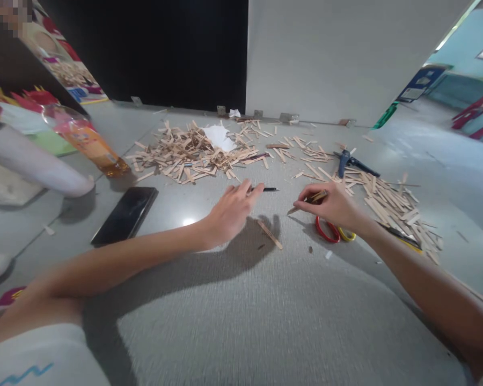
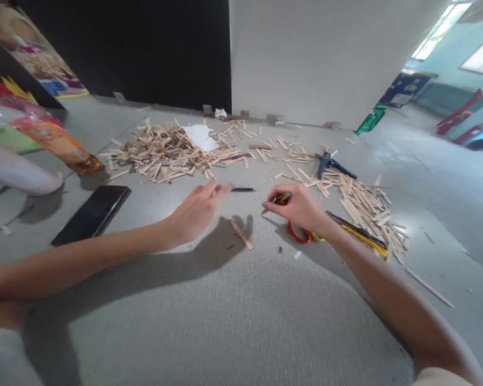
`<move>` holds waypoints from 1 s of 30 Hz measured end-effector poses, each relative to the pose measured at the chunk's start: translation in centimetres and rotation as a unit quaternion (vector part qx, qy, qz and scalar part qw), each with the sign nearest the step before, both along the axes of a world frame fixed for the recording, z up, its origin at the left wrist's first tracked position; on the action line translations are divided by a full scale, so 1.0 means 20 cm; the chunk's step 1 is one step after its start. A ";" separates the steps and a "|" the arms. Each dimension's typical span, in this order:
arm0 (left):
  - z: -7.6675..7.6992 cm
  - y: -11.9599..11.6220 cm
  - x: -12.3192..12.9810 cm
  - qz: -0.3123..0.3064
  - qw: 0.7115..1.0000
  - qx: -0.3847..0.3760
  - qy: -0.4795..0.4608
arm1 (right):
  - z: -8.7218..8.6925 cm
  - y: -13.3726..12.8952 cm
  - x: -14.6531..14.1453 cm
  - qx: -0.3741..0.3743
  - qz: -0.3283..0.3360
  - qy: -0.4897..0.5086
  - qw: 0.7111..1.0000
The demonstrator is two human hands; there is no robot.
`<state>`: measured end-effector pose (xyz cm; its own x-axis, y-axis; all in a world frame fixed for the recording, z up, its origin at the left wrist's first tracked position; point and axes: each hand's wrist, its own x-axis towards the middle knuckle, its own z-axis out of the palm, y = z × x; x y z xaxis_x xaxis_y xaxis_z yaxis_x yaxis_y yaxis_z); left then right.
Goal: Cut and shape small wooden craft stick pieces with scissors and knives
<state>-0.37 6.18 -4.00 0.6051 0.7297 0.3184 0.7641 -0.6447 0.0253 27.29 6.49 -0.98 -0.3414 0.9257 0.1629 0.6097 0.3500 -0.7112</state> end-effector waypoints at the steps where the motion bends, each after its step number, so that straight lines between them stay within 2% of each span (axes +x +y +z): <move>1: -0.01 0.01 -0.01 -0.019 1.000 -0.007 -0.015 | -0.02 0.00 -0.01 0.000 -0.005 0.002 1.000; 5: -0.03 0.06 -0.02 -0.075 0.995 -0.038 -0.054 | -0.07 -0.02 -0.04 -0.026 -0.015 0.000 1.000; 10: -0.02 0.06 -0.02 -0.068 0.996 -0.016 -0.058 | -0.07 -0.05 -0.05 -0.060 -0.007 0.050 0.997; 13: 0.00 0.04 -0.02 -0.052 0.996 0.003 -0.066 | -0.07 -0.05 -0.06 -0.017 0.007 0.046 0.999; 15: 0.01 0.04 -0.03 -0.059 0.996 0.003 -0.067 | -0.09 -0.06 -0.07 0.022 -0.008 0.038 0.999; 19: 0.00 0.04 -0.04 -0.094 0.992 -0.035 -0.079 | -0.18 -0.09 -0.12 0.087 -0.060 0.031 0.994; 21: -0.01 0.03 -0.04 -0.113 0.989 -0.036 -0.088 | -0.24 -0.12 -0.15 0.106 -0.059 0.032 0.992; 24: -0.01 0.00 -0.03 -0.137 0.985 0.035 -0.101 | -0.30 -0.15 -0.17 0.119 -0.032 0.029 0.992; 28: 0.01 -0.06 -0.02 -0.130 0.971 0.167 -0.114 | -0.33 -0.16 -0.17 0.120 -0.008 0.029 0.992; 30: 0.02 -0.06 -0.02 -0.129 0.970 0.182 -0.092 | -0.33 -0.15 -0.17 0.121 -0.007 0.029 0.992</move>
<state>-0.77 4.89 -3.66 0.6607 0.3801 0.6473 0.5805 -0.8055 -0.1194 23.87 3.44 -7.67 -0.3113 0.8619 0.4003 0.5759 0.5061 -0.6420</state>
